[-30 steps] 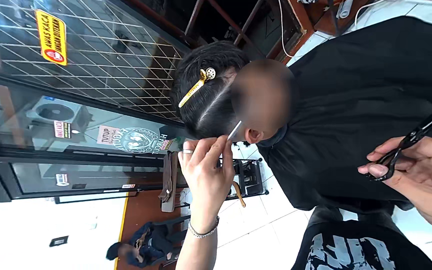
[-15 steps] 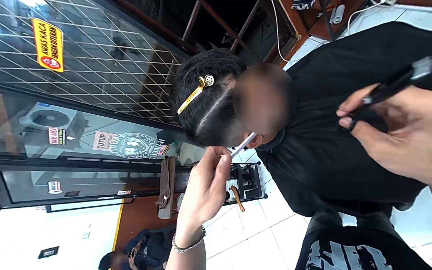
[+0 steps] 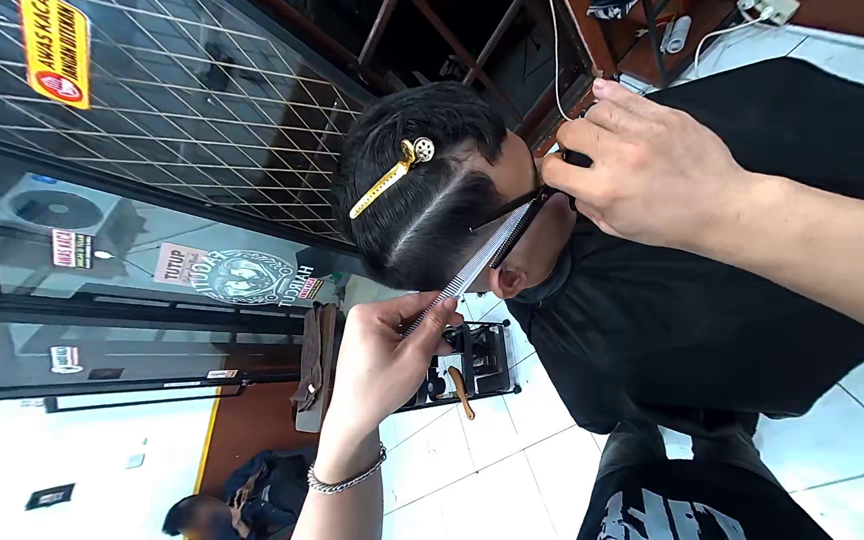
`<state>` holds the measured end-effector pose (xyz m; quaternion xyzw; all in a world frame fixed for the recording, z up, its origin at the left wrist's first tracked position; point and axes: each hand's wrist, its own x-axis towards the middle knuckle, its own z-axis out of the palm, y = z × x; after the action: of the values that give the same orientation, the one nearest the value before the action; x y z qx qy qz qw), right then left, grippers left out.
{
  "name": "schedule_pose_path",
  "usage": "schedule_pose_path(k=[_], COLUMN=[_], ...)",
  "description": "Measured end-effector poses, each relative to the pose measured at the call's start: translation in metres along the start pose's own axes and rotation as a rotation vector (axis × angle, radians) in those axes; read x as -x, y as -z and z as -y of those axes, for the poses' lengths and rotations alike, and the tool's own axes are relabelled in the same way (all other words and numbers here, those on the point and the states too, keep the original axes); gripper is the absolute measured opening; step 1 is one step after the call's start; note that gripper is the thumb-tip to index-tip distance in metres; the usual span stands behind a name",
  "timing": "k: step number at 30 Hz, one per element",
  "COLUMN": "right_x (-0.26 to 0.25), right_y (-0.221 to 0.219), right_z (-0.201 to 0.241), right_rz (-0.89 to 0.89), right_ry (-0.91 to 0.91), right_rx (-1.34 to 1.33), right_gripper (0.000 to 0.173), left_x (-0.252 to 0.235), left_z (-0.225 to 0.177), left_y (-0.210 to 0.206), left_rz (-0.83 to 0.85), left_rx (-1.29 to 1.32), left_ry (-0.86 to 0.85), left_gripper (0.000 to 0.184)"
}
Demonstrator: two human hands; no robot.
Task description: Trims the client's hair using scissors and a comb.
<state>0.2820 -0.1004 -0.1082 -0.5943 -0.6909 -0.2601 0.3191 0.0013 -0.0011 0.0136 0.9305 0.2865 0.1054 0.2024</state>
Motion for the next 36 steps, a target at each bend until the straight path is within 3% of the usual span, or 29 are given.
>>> schedule_pose_path(k=[3,7,26,30,36], right_x=[0.001,-0.015,-0.021,-0.007,-0.027], right_y=[-0.02,0.004,0.016,-0.002,0.026], right_z=[-0.013,0.001,0.01,-0.007,0.009], right_rz=[-0.072,0.056,0.041,-0.026,0.077], right_ry=[0.03,0.01,-0.047,0.022,-0.063], right_rx=[-0.032,0.004,0.063,0.033,0.066], right_gripper=[0.02,0.017,0.018,0.019,0.016], left_x=[0.002,0.002,-0.006,-0.007,-0.009], left_z=[-0.001,-0.003,-0.003,-0.001,-0.001], left_y=[0.003,0.007,0.025,0.028,0.031], left_rz=[-0.042,-0.065,-0.074,-0.063,-0.053], left_rx=[0.028,0.032,0.031,0.039,0.054], left_ry=[-0.016,-0.018,-0.073,-0.068,-0.08], left_gripper=[0.018,0.019,0.019,0.019,0.018])
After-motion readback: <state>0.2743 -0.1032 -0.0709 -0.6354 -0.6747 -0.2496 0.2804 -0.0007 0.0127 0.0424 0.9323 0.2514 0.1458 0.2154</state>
